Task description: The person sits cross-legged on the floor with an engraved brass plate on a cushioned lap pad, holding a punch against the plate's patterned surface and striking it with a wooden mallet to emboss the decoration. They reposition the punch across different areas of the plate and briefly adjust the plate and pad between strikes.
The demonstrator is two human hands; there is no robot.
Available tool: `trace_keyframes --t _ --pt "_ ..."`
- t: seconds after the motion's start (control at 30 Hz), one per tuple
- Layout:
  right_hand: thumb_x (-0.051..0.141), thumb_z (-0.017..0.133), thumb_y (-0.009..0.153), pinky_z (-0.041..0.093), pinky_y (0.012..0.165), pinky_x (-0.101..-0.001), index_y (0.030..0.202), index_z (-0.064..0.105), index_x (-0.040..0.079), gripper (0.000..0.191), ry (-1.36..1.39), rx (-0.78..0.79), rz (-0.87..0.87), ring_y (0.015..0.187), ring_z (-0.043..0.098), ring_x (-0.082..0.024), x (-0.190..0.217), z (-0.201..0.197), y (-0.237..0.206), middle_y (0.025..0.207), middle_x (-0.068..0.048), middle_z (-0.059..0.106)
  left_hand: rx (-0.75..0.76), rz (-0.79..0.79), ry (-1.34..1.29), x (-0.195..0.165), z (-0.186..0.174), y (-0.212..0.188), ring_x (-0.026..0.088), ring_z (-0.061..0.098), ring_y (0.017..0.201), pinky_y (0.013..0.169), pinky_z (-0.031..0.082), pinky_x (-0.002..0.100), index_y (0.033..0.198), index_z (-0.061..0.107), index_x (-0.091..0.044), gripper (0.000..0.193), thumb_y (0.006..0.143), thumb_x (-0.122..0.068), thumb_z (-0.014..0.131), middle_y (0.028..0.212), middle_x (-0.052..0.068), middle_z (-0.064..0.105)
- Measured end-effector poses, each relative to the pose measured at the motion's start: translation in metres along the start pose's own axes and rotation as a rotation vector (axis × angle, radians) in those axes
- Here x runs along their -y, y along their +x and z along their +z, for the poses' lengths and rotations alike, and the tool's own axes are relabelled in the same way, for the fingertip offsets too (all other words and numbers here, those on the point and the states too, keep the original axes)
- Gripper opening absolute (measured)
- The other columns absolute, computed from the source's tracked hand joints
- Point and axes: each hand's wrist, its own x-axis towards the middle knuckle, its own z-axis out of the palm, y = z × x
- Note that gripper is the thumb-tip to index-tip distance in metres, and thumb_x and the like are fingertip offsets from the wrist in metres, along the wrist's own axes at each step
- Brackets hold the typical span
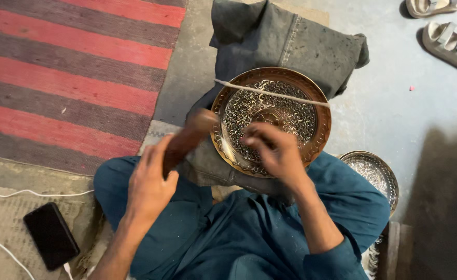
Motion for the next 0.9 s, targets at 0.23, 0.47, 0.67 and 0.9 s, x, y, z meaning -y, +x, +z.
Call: trace_keyframes --t 0.23,0.47,0.67,0.9 --pt "-0.007 0.058 0.102 0.063 0.096 -0.0348 0.121 0.061 -0.001 0.02 0.374 -0.321 0.098 0.103 0.074 -0.019 -0.009 -0.031 -0.013 0.106 -0.009 0.071 -0.056 -0.255 -0.264 0.025 0.022 -0.043 0.04 0.072 0.094 0.081 0.055 0.046 0.135 0.049 -0.005 0.06 0.079 -0.007 0.069 0.101 0.021 0.07" --pt "-0.007 0.065 0.096 0.061 0.09 -0.0304 0.128 0.062 -0.001 0.033 0.261 -0.27 0.199 0.099 0.074 -0.017 -0.011 -0.016 -0.025 0.105 -0.013 0.077 -0.031 -0.355 -0.307 0.052 0.035 -0.069 0.033 0.075 0.086 0.074 0.057 0.041 0.13 0.048 -0.005 0.058 0.078 -0.011 0.073 0.09 0.016 0.074" --pt "-0.007 0.067 0.095 0.058 0.092 -0.0276 0.123 0.066 -0.003 0.028 0.257 -0.282 0.235 0.101 0.073 -0.015 -0.012 0.012 -0.02 0.107 -0.012 0.077 -0.06 -0.419 -0.326 0.06 0.025 -0.062 0.026 0.074 0.079 0.073 0.056 0.039 0.127 0.053 -0.005 0.051 0.08 -0.011 0.072 0.088 0.014 0.073" --pt "-0.006 0.06 0.101 0.057 0.096 -0.0261 0.118 0.064 -0.004 0.017 0.267 -0.457 0.226 0.104 0.07 -0.012 -0.01 0.045 -0.021 0.109 -0.007 0.074 -0.004 -0.353 -0.37 0.044 0.032 -0.048 0.023 0.072 0.08 0.073 0.056 0.038 0.132 0.049 -0.004 0.059 0.079 -0.01 0.072 0.09 0.013 0.073"
